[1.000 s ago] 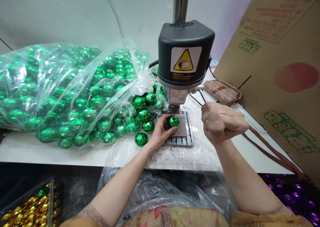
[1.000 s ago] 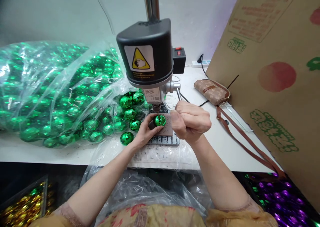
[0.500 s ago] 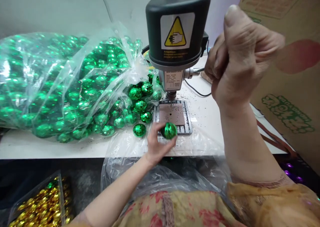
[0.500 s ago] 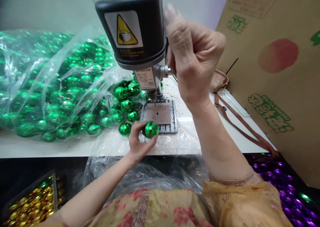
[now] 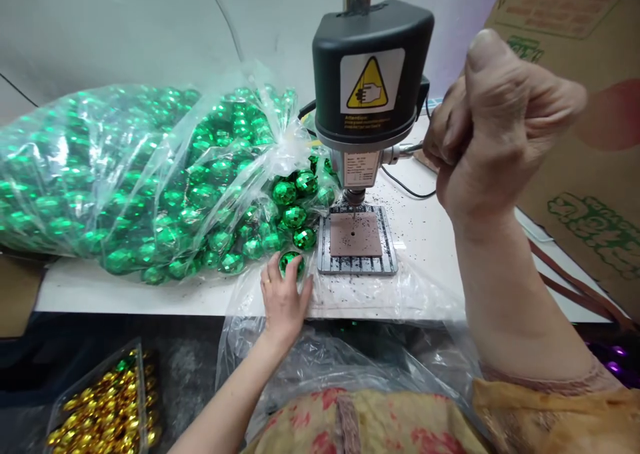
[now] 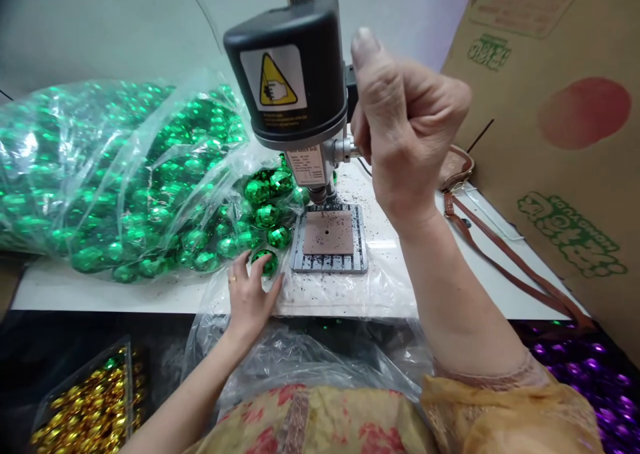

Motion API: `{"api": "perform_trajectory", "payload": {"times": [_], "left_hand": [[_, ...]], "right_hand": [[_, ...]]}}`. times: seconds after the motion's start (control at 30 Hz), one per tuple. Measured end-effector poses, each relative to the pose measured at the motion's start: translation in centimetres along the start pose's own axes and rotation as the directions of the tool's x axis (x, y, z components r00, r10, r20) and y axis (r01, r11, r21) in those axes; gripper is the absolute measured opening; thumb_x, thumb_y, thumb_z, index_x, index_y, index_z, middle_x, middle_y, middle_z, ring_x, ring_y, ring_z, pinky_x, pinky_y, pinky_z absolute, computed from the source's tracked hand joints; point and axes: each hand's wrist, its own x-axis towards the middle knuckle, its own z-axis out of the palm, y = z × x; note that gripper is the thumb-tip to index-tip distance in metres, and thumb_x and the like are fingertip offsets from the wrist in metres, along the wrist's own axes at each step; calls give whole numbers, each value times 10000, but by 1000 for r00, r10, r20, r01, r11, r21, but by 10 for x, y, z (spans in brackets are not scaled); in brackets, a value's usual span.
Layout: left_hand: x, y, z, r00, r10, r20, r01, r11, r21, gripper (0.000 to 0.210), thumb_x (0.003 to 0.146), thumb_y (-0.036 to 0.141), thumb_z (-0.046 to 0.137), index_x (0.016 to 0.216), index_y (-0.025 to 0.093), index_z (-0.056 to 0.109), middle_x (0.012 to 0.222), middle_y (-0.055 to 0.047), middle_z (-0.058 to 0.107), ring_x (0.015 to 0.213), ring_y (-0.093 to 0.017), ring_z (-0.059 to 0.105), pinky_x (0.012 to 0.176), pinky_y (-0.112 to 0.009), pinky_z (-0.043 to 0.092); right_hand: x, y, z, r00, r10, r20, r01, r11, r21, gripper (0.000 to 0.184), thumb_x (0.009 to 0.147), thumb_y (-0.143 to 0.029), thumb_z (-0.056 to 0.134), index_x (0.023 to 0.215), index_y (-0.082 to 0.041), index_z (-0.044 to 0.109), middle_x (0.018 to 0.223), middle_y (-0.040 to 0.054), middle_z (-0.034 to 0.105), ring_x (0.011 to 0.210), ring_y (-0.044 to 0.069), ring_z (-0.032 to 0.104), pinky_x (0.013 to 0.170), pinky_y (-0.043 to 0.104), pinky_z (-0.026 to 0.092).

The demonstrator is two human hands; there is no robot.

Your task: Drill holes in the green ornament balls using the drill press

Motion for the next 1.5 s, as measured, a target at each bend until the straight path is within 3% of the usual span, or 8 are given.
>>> {"api": "perform_trajectory", "payload": {"times": [0.17,0.3,0.37,0.5,0.97,1.1,1.27,1.5], "left_hand": [[20,-10,-6,989,-79,123,118,927,-355,366,868,261,703,1227,263,637,1201,-101,634,1128,-267,646,947,-414,555],[37,17,10,939,-162,303,339,580,-741,488,878,388,715,1319,250,557,1192,-86,677,1048,-202,689,907,-334,578],[50,29,28,914,-198,355,406,472,-783,488,870,441,719,1286,231,577,1167,-87,694,1045,-198,686,911,-327,571],[74,38,61,909,-189,372,418,412,-810,490,856,471,727,1254,218,593,1187,-95,691,1099,-213,661,965,-352,539],[81,39,85,926,-181,332,376,538,-755,504,817,381,773,1265,220,609,1238,-104,661,1180,-245,623,1046,-405,490],[84,44,81,941,-146,304,327,612,-720,491,782,344,798,1225,221,629,1187,-88,654,1133,-242,626,1014,-401,500],[88,53,73,964,-118,237,255,661,-705,444,775,293,795,1183,216,637,1101,-64,613,1056,-213,631,925,-349,536],[90,62,72,979,-71,190,183,713,-677,446,772,256,794,1191,209,649,1155,-78,605,1098,-230,635,955,-376,542]], "right_hand": [[0,-3,-2,999,-19,37,20,999,-48,545,889,-291,654,429,-224,370,396,-53,216,343,87,277,403,331,163],[-1,-3,-2,999,-23,40,23,1000,-15,556,820,-458,697,428,-220,381,381,-64,220,330,83,303,391,326,183],[-1,-2,-3,999,-23,43,24,1000,-18,548,829,-458,683,435,-223,384,381,-64,230,334,79,289,395,326,191],[-2,0,-4,998,5,55,-2,998,-58,549,882,-440,632,454,-235,355,392,-52,271,363,83,258,419,335,239],[8,2,2,999,-19,46,20,999,-33,528,915,-253,601,442,-195,374,369,-62,304,325,55,259,386,288,214],[28,8,7,985,160,62,-161,987,14,546,919,-76,529,407,-191,382,351,-60,311,312,52,240,378,282,200],[47,11,15,884,465,35,-464,885,-41,596,948,-97,479,376,-193,342,389,-42,315,340,47,271,358,263,201],[55,12,16,870,492,42,-490,870,-54,644,969,-89,418,339,-188,326,299,-66,260,251,20,220,300,251,95]]}}
